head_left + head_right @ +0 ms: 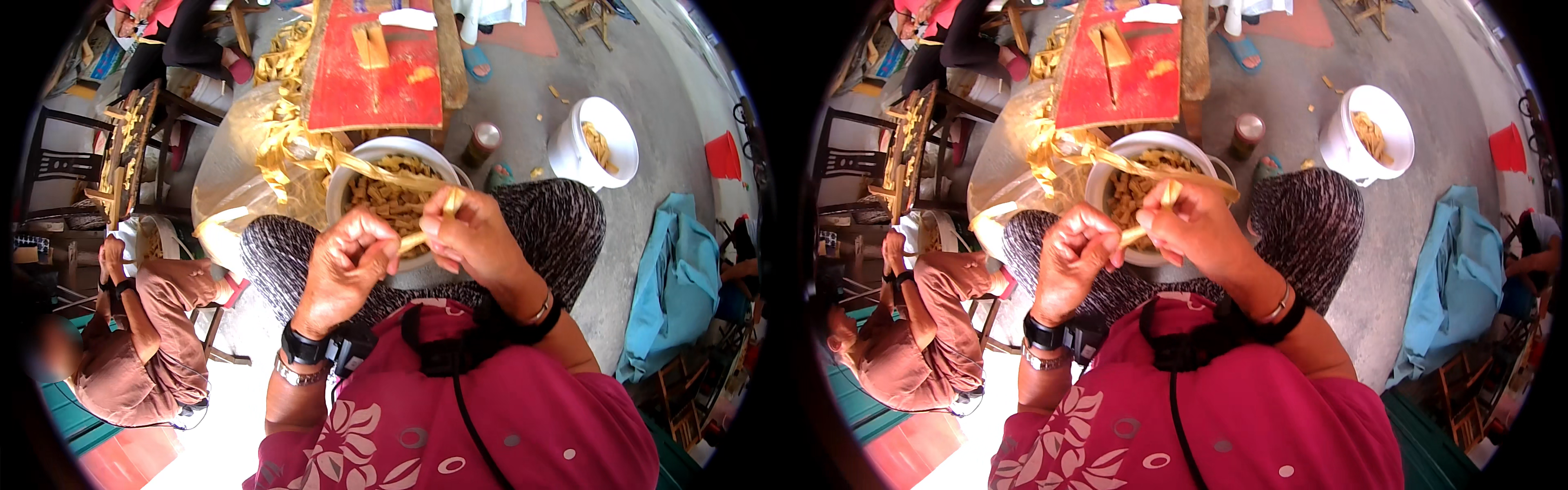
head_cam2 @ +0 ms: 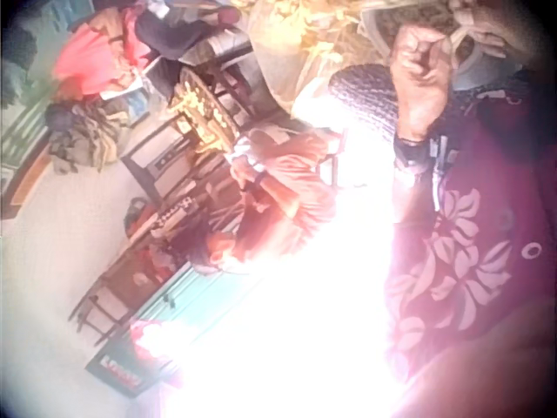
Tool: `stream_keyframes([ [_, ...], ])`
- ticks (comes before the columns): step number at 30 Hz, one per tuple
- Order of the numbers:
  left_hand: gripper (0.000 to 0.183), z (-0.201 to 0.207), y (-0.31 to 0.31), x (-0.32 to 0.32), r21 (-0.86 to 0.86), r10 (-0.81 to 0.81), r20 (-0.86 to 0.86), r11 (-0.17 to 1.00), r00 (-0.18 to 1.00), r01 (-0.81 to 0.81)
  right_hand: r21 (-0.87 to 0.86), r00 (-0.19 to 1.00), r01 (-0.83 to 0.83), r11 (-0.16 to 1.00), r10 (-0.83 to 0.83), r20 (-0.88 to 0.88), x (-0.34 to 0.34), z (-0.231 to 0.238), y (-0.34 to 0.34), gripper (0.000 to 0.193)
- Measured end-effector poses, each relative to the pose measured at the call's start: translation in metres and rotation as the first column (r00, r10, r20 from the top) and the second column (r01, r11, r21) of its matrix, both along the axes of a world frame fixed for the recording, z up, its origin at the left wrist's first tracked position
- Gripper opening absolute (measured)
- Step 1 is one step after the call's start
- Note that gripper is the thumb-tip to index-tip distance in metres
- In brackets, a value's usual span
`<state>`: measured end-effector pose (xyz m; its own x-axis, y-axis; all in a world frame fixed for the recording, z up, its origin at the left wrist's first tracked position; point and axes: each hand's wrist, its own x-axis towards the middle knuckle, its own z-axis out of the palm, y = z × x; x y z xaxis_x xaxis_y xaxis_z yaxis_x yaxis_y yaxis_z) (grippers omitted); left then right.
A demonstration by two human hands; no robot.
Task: The person is weaving strips of light brown leaf material by hand, looping and knotting them into small bundles and placing them into a white bowl.
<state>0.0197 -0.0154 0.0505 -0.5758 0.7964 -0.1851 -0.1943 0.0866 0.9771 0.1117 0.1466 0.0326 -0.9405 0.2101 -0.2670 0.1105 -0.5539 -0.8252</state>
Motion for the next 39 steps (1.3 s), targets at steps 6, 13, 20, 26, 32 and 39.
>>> stream_keyframes([
  [6,0.011,0.004,0.006,-0.027,0.069,0.081,-0.063,0.995,0.995,-0.077,-0.013,0.997,-0.031,0.999,0.03,-0.065,-0.032,0.009,0.008,0.007],
  [13,0.011,0.027,0.063,-0.109,0.144,0.159,-0.293,0.982,0.943,-0.121,0.347,0.973,0.123,0.93,-0.045,-0.226,-0.111,0.025,0.054,0.013],
  [20,0.01,0.014,0.089,-0.148,0.145,0.158,-0.38,0.983,0.912,-0.11,0.482,0.972,0.218,0.849,-0.147,-0.181,-0.142,0.021,0.072,0.017],
  [26,0.01,-0.012,0.103,-0.165,0.103,0.157,-0.581,0.988,0.799,-0.119,0.693,0.964,0.26,0.673,-0.217,-0.15,-0.161,-0.007,0.079,0.02],
  [32,0.007,-0.022,0.071,-0.146,0.058,0.194,-0.583,0.978,0.789,-0.198,0.878,0.994,-0.018,0.479,0.106,-0.037,-0.121,0.006,0.084,0.018],
  [39,0.001,-0.034,0.033,-0.096,0.111,0.234,-0.831,0.959,0.504,-0.261,0.803,0.888,-0.404,0.438,0.398,0.229,-0.089,0.008,0.08,0.039],
])
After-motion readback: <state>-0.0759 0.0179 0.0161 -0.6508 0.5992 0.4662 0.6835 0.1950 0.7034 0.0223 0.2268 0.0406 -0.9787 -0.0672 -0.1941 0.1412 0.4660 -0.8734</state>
